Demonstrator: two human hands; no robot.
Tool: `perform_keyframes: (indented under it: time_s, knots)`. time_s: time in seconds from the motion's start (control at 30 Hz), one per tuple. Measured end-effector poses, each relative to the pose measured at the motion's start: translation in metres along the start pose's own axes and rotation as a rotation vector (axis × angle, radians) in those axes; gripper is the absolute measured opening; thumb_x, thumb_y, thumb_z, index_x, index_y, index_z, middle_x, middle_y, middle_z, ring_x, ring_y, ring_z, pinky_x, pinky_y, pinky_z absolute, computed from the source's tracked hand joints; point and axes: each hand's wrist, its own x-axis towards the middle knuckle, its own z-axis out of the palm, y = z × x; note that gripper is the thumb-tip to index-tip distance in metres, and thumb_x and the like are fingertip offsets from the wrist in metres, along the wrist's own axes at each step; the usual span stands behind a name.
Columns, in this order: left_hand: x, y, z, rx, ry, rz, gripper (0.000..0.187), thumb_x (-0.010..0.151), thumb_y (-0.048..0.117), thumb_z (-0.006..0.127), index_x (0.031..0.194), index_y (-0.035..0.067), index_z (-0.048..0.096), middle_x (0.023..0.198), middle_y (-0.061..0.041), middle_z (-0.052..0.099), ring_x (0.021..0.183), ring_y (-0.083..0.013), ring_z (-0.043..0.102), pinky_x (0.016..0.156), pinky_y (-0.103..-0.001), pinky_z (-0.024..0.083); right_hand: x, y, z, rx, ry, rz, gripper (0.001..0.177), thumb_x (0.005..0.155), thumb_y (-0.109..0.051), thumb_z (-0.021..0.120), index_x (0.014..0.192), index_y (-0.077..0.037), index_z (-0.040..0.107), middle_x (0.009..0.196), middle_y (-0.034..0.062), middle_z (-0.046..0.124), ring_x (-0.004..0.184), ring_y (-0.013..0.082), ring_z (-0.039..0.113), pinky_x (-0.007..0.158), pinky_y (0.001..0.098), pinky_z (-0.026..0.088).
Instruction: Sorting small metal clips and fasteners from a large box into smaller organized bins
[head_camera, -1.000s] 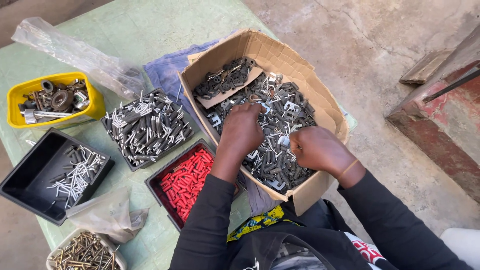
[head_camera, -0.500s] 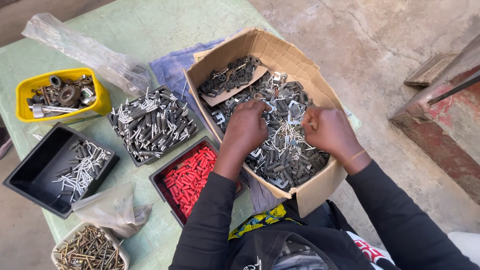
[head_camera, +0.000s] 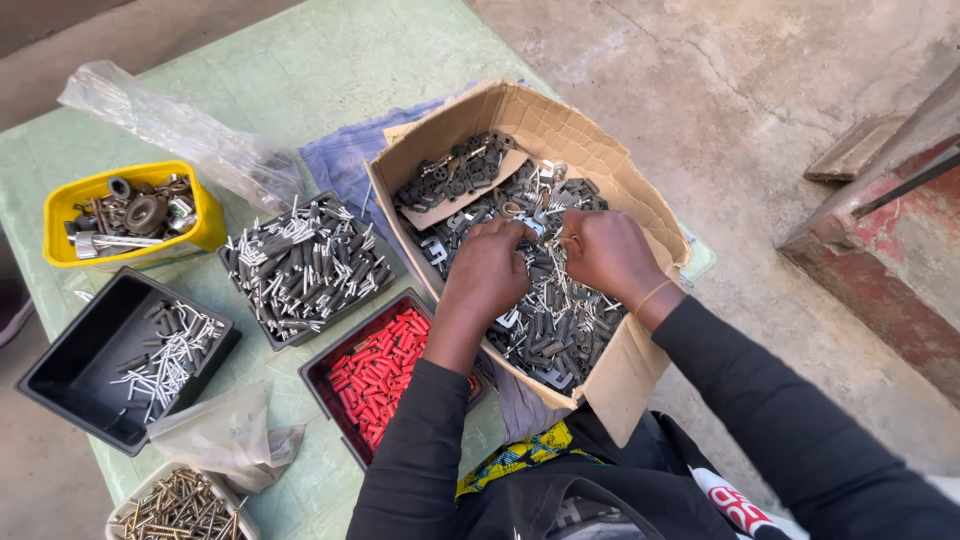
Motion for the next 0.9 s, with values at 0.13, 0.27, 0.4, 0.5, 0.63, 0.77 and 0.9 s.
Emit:
perform_keyframes:
  time_s: [0.13,0.27,0.4,0.5,0.63,0.77,0.9]
  knots:
    - [0.000,-0.001,0.002,0.016,-0.024,-0.008,0.027,0.084,0.012,0.059,0.108,0.019,0.070,0.101,-0.013,0.070,0.107,-0.0417,0.066,0.098,-0.052,0.052,-0.008,0.009,-0.001,0.176,0.070,0.137,0.013,0.080,-0.023,0.065,0.082,-0.013,0.073,0.074,0.0180,0.070,0.084,0.0501,0.068,0.072,0.0620,0.052]
    - [0.000,0.004,-0.002,0.016,-0.046,-0.006,0.029,0.084,0.012,0.058,0.109,0.018,0.070,0.102,-0.014,0.070,0.107,-0.0426,0.066,0.098,-0.052,0.051,-0.031,0.015,-0.008,-0.017,-0.016,0.256,0.020,0.080,-0.027,0.062,0.077,-0.013,0.076,0.070,0.0206,0.071,0.079,0.0483,0.071,0.074,0.0575,0.056]
    - [0.000,0.003,0.001,-0.004,-0.028,-0.016,0.030,0.084,0.011,0.059,0.111,0.018,0.070,0.104,-0.013,0.071,0.109,-0.0420,0.066,0.099,-0.052,0.051,-0.030,0.033,0.003,0.095,-0.063,0.292,0.020,0.075,-0.032,0.067,0.076,-0.015,0.078,0.072,0.0188,0.073,0.084,0.0479,0.070,0.074,0.0562,0.055]
    - [0.002,0.004,0.003,0.010,-0.024,-0.004,0.030,0.085,0.011,0.057,0.111,0.018,0.069,0.104,-0.013,0.071,0.109,-0.0417,0.066,0.099,-0.051,0.052,-0.022,0.031,0.005,0.145,-0.116,0.338,0.022,0.074,-0.035,0.067,0.081,-0.021,0.081,0.078,0.0145,0.076,0.091,0.0454,0.071,0.082,0.0558,0.055]
    - [0.006,0.001,0.000,-0.002,-0.028,-0.013,0.028,0.084,0.009,0.055,0.105,0.017,0.072,0.101,-0.015,0.072,0.108,-0.0442,0.066,0.099,-0.053,0.052,-0.011,0.031,0.018,0.501,-0.296,0.238,0.020,0.077,-0.027,0.069,0.083,-0.011,0.080,0.065,0.0100,0.073,0.071,0.0315,0.069,0.071,0.0436,0.054]
    - [0.001,-0.004,0.007,0.021,-0.066,-0.019,0.030,0.082,0.013,0.060,0.108,0.020,0.072,0.107,-0.011,0.073,0.115,-0.0418,0.064,0.102,-0.052,0.051,-0.030,0.007,-0.012,0.953,-0.452,0.084,0.011,0.084,-0.005,0.070,0.087,0.004,0.077,0.051,0.0107,0.065,0.048,0.0153,0.055,0.052,0.0260,0.046]
    - [-0.001,0.002,0.003,0.036,-0.054,-0.019,0.027,0.082,0.014,0.064,0.106,0.020,0.072,0.109,-0.011,0.073,0.116,-0.0418,0.064,0.102,-0.053,0.050,-0.037,0.022,0.002,1.116,-0.359,0.048,0.010,0.082,0.000,0.069,0.089,0.004,0.075,0.053,0.0096,0.064,0.047,0.0160,0.054,0.051,0.0265,0.042]
